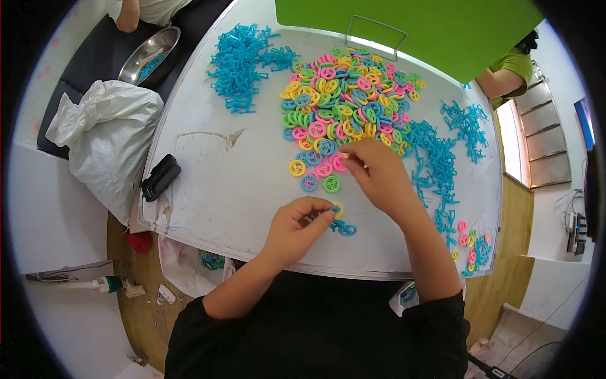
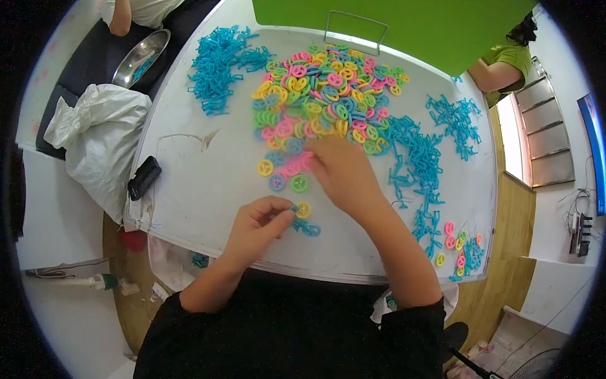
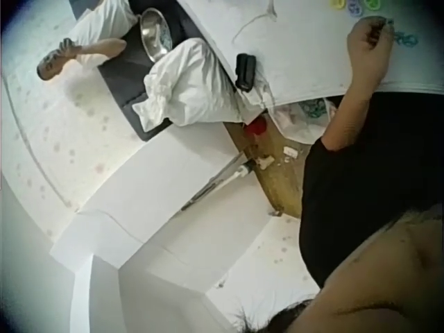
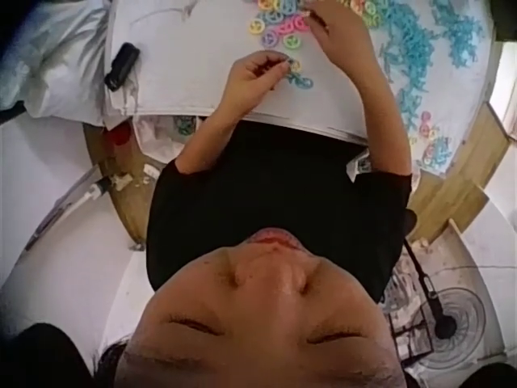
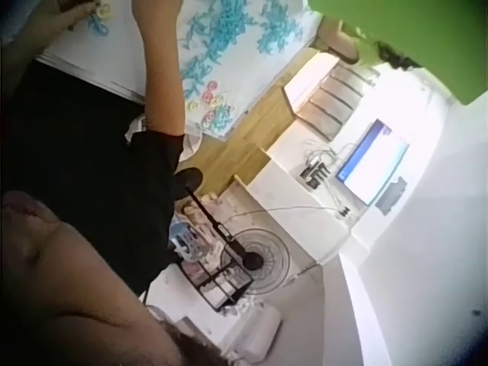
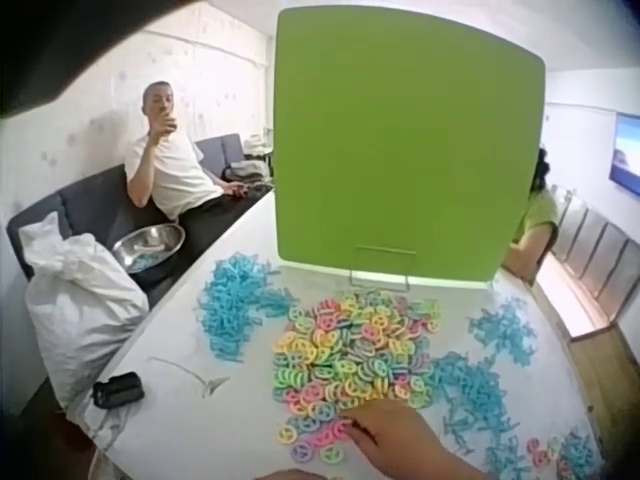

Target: Connecting colorful smiley-face plastic links together at a white table.

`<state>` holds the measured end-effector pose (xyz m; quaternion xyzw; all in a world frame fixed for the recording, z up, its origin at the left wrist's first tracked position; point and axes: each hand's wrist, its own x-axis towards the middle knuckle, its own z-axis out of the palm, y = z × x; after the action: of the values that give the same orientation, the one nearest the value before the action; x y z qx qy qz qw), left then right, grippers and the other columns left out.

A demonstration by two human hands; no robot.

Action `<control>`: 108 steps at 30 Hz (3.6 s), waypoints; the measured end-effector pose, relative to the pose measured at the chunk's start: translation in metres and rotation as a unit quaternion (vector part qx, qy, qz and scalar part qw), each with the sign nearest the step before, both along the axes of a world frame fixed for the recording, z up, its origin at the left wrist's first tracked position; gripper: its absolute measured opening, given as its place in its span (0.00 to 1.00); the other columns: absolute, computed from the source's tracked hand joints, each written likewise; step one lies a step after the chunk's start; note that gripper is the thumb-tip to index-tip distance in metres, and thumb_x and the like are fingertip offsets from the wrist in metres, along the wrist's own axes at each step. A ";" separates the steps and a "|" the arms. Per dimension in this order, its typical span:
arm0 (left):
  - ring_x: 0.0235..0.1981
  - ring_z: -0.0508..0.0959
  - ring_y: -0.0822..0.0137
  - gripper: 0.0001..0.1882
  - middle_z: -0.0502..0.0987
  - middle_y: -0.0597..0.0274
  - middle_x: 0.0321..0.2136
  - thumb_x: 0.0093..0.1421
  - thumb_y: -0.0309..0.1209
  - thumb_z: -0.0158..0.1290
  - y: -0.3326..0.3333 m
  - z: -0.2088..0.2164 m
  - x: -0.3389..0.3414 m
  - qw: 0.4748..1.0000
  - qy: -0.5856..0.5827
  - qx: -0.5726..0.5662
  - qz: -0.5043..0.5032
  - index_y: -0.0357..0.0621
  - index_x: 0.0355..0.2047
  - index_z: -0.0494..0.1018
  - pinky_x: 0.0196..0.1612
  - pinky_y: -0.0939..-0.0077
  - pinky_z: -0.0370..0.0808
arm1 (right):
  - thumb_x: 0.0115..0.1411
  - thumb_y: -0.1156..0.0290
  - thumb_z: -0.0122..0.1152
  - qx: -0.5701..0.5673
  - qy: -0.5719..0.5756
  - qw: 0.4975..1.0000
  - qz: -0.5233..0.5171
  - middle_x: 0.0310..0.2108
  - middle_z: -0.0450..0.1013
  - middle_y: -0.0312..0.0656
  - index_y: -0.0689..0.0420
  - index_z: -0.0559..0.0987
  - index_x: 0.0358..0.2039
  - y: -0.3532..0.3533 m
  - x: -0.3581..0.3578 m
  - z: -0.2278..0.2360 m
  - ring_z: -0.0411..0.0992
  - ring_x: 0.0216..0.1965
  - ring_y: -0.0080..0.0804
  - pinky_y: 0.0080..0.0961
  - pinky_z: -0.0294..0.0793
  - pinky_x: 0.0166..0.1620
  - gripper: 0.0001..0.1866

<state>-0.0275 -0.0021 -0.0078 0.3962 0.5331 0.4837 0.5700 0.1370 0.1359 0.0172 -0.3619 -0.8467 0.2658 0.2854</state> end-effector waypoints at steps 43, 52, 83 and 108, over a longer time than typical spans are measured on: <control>0.40 0.78 0.74 0.08 0.81 0.60 0.38 0.66 0.22 0.54 -0.004 0.004 0.017 0.994 -0.089 0.064 0.012 0.33 0.45 0.76 0.45 0.79 0.74 | 0.60 0.78 0.62 -0.477 0.359 0.802 0.016 0.39 0.76 0.39 0.62 0.79 0.37 -0.073 0.043 0.005 0.72 0.41 0.23 0.21 0.70 0.46 0.05; 0.38 0.77 0.78 0.09 0.81 0.63 0.36 0.64 0.23 0.57 -0.002 0.004 0.044 0.994 -0.081 0.075 0.006 0.34 0.45 0.77 0.41 0.82 0.74 | 0.64 0.74 0.61 -0.514 0.466 0.719 -0.043 0.42 0.78 0.42 0.62 0.78 0.39 -0.090 0.043 -0.009 0.74 0.42 0.25 0.25 0.73 0.48 0.06; 0.34 0.79 0.73 0.07 0.80 0.59 0.33 0.59 0.18 0.60 -0.010 0.008 0.041 0.973 0.090 0.209 0.020 0.34 0.38 0.76 0.39 0.80 0.75 | 0.58 0.82 0.65 -0.261 0.238 0.935 -0.020 0.43 0.73 0.40 0.62 0.76 0.56 -0.108 0.061 0.004 0.73 0.43 0.24 0.21 0.75 0.45 0.24; 0.33 0.80 0.76 0.07 0.81 0.61 0.33 0.62 0.20 0.58 -0.017 -0.009 0.043 0.987 -0.035 0.158 0.019 0.35 0.41 0.78 0.38 0.82 0.76 | 0.67 0.73 0.54 -0.511 0.362 0.780 -0.027 0.35 0.75 0.38 0.67 0.70 0.59 -0.114 0.060 -0.007 0.71 0.30 0.23 0.20 0.75 0.34 0.22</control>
<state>0.0157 -0.0187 -0.0169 0.4539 0.4374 0.5860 0.5092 0.1966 0.0218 0.0104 -0.3548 -0.4112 0.7626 0.3513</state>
